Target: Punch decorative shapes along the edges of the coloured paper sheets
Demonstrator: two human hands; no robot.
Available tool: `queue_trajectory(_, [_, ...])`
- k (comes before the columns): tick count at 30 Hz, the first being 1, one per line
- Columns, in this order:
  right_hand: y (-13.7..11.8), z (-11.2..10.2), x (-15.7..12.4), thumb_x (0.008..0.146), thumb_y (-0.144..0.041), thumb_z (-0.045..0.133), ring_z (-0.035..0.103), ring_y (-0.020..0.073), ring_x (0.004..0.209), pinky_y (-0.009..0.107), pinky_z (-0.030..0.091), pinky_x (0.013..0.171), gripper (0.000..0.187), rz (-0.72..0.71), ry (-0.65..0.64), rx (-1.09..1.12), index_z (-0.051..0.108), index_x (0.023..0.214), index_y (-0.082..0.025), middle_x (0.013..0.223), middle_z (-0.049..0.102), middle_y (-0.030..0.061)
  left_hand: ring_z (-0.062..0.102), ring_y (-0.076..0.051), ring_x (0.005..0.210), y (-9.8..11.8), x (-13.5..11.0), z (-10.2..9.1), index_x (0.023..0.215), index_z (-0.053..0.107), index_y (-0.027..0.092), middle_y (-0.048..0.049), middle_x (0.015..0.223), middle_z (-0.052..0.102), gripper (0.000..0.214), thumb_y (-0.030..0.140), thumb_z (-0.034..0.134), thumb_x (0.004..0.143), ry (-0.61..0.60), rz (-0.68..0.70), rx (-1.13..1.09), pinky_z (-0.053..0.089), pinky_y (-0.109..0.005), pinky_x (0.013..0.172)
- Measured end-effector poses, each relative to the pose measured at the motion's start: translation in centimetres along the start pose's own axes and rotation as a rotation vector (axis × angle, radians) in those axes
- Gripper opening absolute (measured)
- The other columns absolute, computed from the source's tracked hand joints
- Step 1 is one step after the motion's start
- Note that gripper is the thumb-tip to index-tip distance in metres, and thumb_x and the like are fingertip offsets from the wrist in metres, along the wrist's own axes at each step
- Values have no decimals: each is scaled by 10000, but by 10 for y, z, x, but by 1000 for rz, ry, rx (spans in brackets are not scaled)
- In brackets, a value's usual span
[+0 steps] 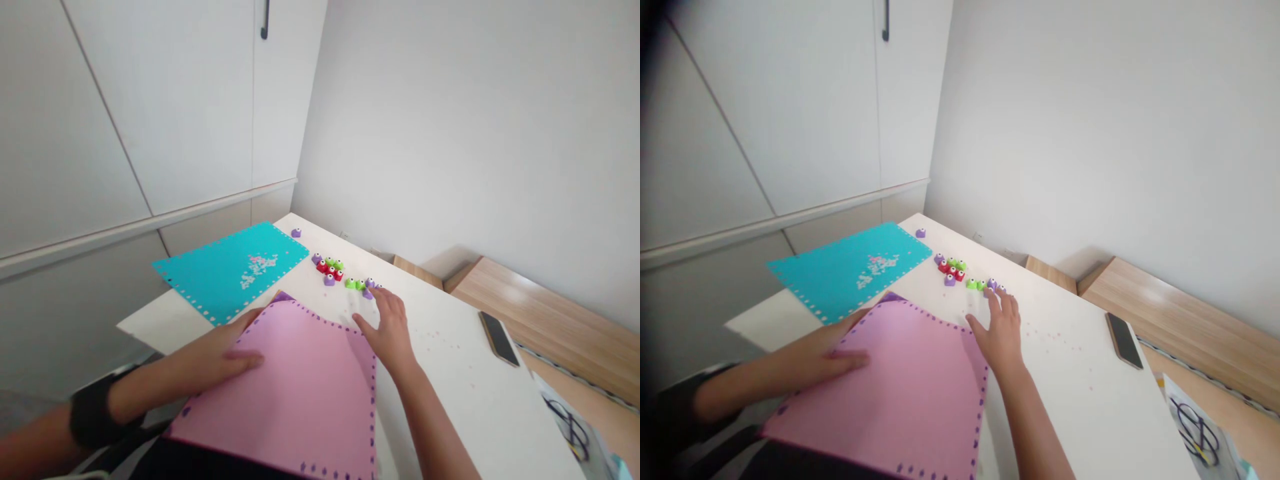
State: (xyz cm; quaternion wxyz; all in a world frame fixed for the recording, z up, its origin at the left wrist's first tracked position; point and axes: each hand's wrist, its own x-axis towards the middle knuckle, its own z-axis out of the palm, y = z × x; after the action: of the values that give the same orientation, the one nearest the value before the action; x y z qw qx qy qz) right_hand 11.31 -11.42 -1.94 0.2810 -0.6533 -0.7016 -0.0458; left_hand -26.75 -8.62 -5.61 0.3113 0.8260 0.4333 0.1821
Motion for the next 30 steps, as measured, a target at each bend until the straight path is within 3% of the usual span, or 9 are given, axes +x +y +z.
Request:
queue_trajectory(2, [2, 17, 29, 851, -501, 711, 431, 363, 1351, 565, 397, 1077, 626, -29, -44, -68, 553, 1408, -263, 1451, 525, 146, 422, -325, 1441, 7, 3, 2, 1639, 64, 234, -130, 1631, 337, 964, 529, 615, 905, 13, 20, 80, 357, -422, 1180])
queue_trajectory(4, [9, 31, 50, 847, -453, 725, 440, 347, 1345, 527, 398, 1075, 550, -8, -79, -87, 608, 1351, -266, 1436, 543, 133, 435, -316, 1432, 12, 6, -4, 1638, 16, 261, -123, 1638, 325, 965, 519, 604, 917, 31, 44, 179, 381, -413, 1158])
queue_trajectory(8, [38, 38, 69, 888, -274, 640, 575, 288, 1174, 446, 421, 1035, 254, 76, -74, -81, 726, 1123, -230, 1163, 708, 103, 454, -351, 1400, 13, 26, -36, 1610, 249, 296, -117, 1573, 429, 796, 560, 572, 932, 131, 115, 422, 411, -439, 1108])
queue_trajectory(10, [52, 31, 68, 910, -236, 583, 613, 273, 1086, 440, 422, 1026, 212, 107, -54, -89, 738, 1052, -209, 1033, 738, 94, 443, -359, 1399, 15, 47, -53, 1583, 322, 289, -124, 1543, 462, 737, 566, 557, 941, 171, 159, 485, 385, -463, 1118])
queue_trajectory(14, [56, 20, 58, 910, -324, 610, 572, 306, 1158, 477, 393, 1054, 266, 131, -18, -114, 714, 1125, -206, 1126, 717, 112, 516, -302, 1311, 27, 110, -71, 1541, 377, 289, -99, 1456, 534, 632, 519, 531, 973, 149, 283, 438, 404, -409, 1082])
queue_trajectory(19, [28, 36, 52, 883, -446, 672, 355, 364, 1416, 544, 323, 1118, 539, 28, -111, -231, 564, 1399, -333, 1492, 497, 97, 459, -336, 1340, 25, 201, -56, 1507, 430, 229, -164, 1453, 496, 777, 604, 656, 865, 28, 440, 365, 365, -421, 1098])
queue_trajectory(22, [28, 44, 57, 874, -513, 676, 290, 403, 1460, 596, 298, 1123, 625, 93, -166, -289, 509, 1455, -355, 1565, 404, 110, 382, -410, 1394, 14, 239, -43, 1510, 432, 271, -188, 1525, 415, 980, 730, 739, 700, -111, 397, 402, 341, -496, 1104])
queue_trajectory(26, [49, 46, 63, 755, -742, 684, 243, 456, 1477, 655, 318, 1084, 833, 187, -234, -264, 468, 1483, -398, 1618, 324, 107, 326, -439, 1430, 9, 257, -25, 1542, 372, 329, -188, 1590, 326, 1128, 810, 747, 594, -247, 393, 389, 323, -529, 1112])
queue_trajectory(30, [62, 57, 64, 764, -728, 688, 344, 428, 1432, 631, 380, 1041, 747, 162, -268, -182, 541, 1421, -405, 1571, 415, 104, 387, -414, 1385, 17, 256, 1, 1514, 431, 324, -168, 1545, 402, 1067, 803, 739, 612, -155, 469, 370, 335, -505, 1101])
